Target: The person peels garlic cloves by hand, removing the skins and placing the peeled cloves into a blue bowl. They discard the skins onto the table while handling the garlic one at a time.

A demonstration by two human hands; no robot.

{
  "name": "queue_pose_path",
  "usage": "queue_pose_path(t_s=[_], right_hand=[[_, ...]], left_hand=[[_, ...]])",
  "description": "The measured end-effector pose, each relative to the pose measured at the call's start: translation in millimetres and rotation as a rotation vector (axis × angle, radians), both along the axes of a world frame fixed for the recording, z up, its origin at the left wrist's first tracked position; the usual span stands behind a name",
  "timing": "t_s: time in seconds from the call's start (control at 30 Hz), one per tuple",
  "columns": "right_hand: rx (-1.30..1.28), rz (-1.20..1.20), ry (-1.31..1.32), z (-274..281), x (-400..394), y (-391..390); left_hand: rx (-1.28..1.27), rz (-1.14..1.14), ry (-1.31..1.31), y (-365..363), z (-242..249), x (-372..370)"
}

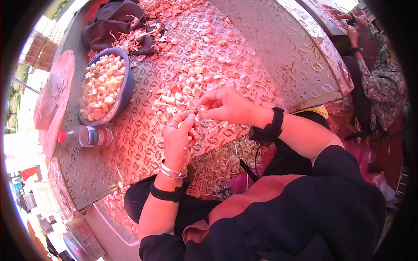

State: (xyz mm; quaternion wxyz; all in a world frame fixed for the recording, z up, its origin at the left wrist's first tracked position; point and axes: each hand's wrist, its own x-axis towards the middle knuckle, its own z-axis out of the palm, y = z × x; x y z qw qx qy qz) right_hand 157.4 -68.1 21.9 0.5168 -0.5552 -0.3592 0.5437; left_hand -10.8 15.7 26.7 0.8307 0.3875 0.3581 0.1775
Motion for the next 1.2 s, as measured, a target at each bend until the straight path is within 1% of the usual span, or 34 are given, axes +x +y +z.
queue_pose_path(t_s=[0.03,0.07,0.1,0.13,0.2,0.23,0.3,0.53,0.6,0.67,0.7,0.77,0.87,1.0,1.07,1.2], right_hand=[[0.109,0.059,-0.329,-1.0,0.3,-1.2],[0.218,0.117,-0.658,-1.5,0.6,-2.3],[0.297,0.097,-0.788,2.3,-1.6,-4.5],[0.296,0.096,-0.787,1.4,-4.1,-6.4],[0.392,0.087,-0.992,-0.4,-8.1,-8.6],[0.392,0.088,-0.992,-0.2,-9.7,-9.2],[0.355,0.133,-1.084,0.5,-12.3,-9.8],[0.380,0.120,-1.007,1.7,-12.9,-11.6],[0.433,0.074,-0.993,0.2,-17.3,-12.3],[0.447,0.077,-1.005,4.8,-18.2,-13.2],[0.462,0.078,-1.019,7.1,-18.3,-13.1],[0.455,0.073,-1.056,8.0,-18.1,-13.1],[0.448,0.066,-1.112,7.1,-18.9,-13.8],[0.481,0.066,-1.131,6.0,-21.2,-13.3],[0.487,0.066,-1.126,6.8,-20.6,-13.9],[0.467,0.076,-1.114,3.6,-18.1,-14.1]], left_hand=[[0.045,-0.046,0.055,-0.7,1.2,0.8],[0.045,-0.046,0.057,-2.4,-0.6,1.8],[0.133,-0.098,0.092,-4.6,-4.0,3.2],[0.221,-0.151,0.128,-6.4,-6.7,4.0],[0.250,-0.189,0.142,-7.9,-9.7,5.1],[0.291,-0.210,0.144,-9.5,-12.2,5.9],[0.331,-0.230,0.148,-10.6,-14.3,5.8],[0.353,-0.222,0.126,-12.8,-21.8,8.4],[0.367,-0.221,0.136,-13.0,-23.8,7.9],[0.288,-0.199,0.142,-11.9,-27.8,7.1],[0.287,-0.199,0.143,-11.3,-27.8,7.1],[0.055,-0.147,0.046,-10.8,-27.8,7.0],[-0.008,-0.206,0.056,-7.2,-20.8,7.0],[0.046,-0.160,0.065,-12.1,-26.2,10.2],[-0.009,-0.134,-0.039,-12.2,-33.4,8.0],[-0.047,-0.139,-0.049,-12.0,-31.2,10.1]])
